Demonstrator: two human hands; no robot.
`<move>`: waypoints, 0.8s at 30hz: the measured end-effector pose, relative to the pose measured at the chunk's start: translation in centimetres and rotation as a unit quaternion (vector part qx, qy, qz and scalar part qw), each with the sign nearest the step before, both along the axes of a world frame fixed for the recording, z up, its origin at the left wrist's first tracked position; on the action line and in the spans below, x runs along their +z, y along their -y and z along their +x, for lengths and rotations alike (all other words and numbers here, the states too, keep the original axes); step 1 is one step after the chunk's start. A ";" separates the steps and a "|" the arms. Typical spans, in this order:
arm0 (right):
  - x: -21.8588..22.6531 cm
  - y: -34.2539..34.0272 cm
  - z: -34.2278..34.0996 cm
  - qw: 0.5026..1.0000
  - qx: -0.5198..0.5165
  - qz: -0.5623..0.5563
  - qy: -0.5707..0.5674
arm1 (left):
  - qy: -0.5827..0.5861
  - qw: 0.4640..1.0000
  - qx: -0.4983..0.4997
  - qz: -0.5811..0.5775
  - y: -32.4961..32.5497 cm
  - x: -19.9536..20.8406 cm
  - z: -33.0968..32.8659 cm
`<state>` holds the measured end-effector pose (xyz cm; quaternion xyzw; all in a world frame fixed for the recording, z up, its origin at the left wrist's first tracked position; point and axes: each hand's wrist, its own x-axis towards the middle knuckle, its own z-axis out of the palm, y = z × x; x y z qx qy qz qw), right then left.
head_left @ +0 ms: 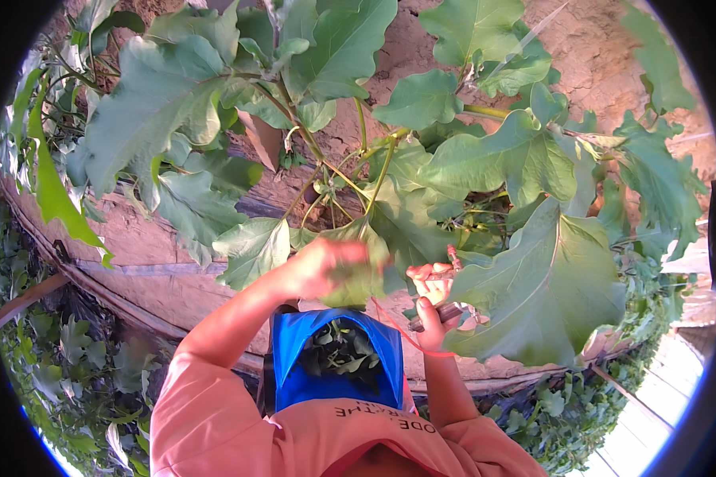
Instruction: The person uses pruning shears to cut leaves and small branches from large-leafed plants in a greenhouse. The person moves along the row, repeatedly reaching into the foliage, cutting, and placing the trimmed pieces into a blue bag attached to the waist.
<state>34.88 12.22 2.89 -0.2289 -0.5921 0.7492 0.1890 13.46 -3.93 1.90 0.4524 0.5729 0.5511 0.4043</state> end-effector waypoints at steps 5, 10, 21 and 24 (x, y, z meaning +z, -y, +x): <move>-1.5 -2.2 -2.3 0.994 -0.047 -0.082 -0.064 | -0.250 0.964 0.093 -0.012 -1.5 0.9 -0.6; -0.9 -4.9 -8.1 0.993 -0.021 0.022 -0.116 | -0.298 0.889 0.325 -0.122 -14.4 -4.8 -2.8; -4.5 -7.2 -11.0 0.999 -0.034 0.013 0.032 | -0.013 0.943 0.322 -0.083 -16.0 -8.1 -5.4; -5.0 -6.9 -11.7 0.998 -0.050 -0.001 0.025 | 0.047 0.948 0.301 -0.092 -15.6 -7.0 -6.0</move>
